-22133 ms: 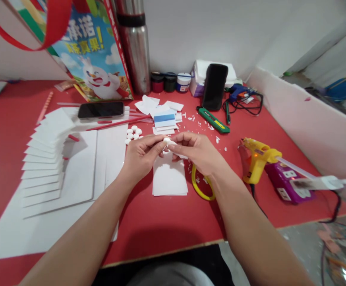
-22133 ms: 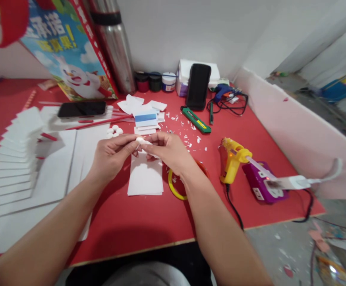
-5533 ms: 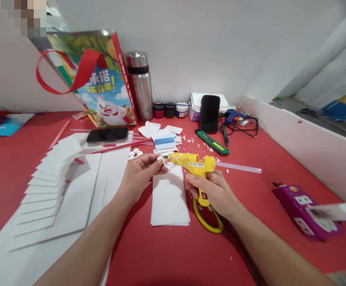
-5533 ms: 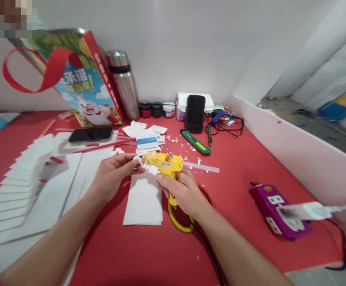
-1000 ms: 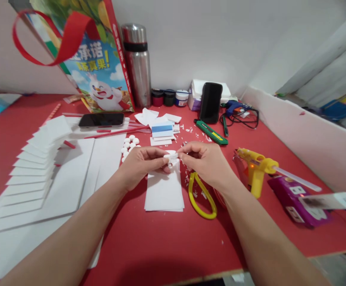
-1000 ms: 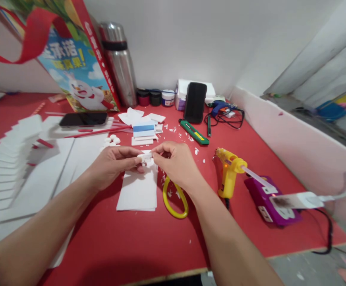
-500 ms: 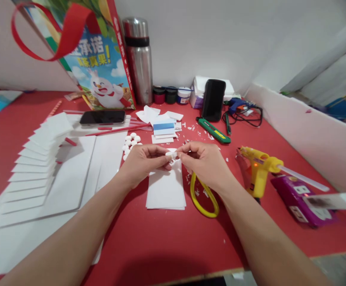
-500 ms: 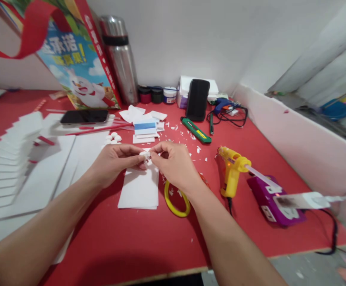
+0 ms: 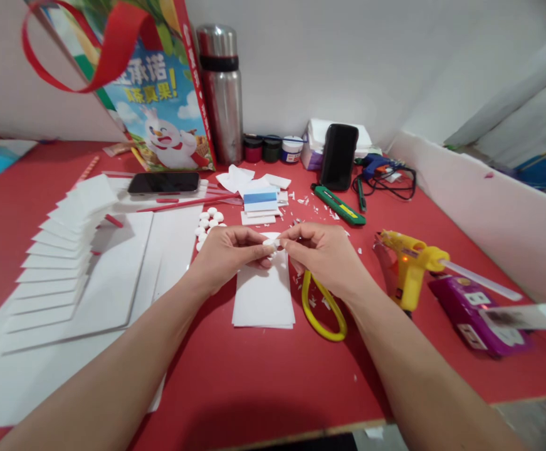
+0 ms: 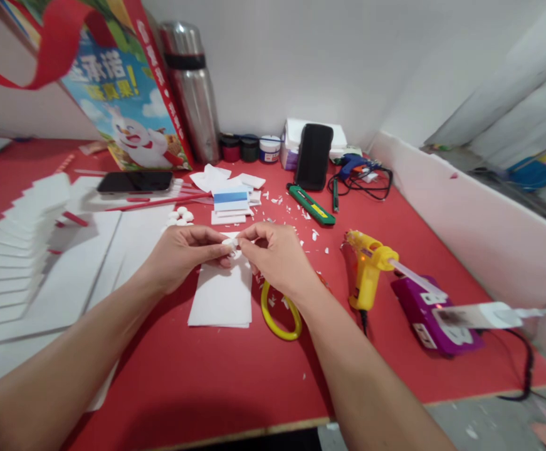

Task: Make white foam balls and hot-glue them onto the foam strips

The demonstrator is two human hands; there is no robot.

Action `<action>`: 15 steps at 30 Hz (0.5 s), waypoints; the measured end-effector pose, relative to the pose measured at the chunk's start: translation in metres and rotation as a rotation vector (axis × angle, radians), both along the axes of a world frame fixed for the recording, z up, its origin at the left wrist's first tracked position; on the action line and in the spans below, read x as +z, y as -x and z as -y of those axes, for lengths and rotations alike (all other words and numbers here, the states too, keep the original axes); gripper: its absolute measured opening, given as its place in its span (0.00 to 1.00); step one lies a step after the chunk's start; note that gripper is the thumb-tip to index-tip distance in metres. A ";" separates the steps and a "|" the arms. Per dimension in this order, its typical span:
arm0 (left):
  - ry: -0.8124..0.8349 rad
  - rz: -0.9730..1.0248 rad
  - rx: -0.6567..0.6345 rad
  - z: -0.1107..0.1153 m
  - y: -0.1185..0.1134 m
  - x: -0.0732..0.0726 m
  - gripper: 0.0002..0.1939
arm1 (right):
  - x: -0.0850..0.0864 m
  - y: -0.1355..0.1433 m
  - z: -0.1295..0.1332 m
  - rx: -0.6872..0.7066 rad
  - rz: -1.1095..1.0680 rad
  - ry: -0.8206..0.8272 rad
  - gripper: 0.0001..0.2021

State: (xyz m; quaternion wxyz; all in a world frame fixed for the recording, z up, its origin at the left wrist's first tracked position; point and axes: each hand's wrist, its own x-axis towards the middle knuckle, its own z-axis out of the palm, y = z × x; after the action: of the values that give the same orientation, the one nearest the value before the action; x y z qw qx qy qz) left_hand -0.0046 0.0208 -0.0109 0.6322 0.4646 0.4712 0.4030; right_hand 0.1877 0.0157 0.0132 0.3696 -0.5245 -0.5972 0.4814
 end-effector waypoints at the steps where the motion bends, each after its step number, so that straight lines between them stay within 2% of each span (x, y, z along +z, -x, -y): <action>1: -0.006 -0.006 0.001 0.000 0.000 -0.001 0.17 | 0.001 0.000 0.000 0.001 0.007 -0.004 0.06; 6: -0.019 -0.030 0.010 -0.002 0.000 -0.003 0.17 | 0.004 0.001 0.002 -0.008 0.027 -0.026 0.05; 15: 0.013 -0.021 0.051 -0.001 -0.003 0.003 0.17 | 0.005 0.001 0.002 0.017 0.056 -0.033 0.06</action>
State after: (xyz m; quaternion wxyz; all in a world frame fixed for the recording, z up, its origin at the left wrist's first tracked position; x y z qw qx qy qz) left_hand -0.0012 0.0219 -0.0078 0.6198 0.4527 0.4919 0.4110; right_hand 0.1872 0.0134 0.0184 0.3571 -0.5265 -0.6196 0.4597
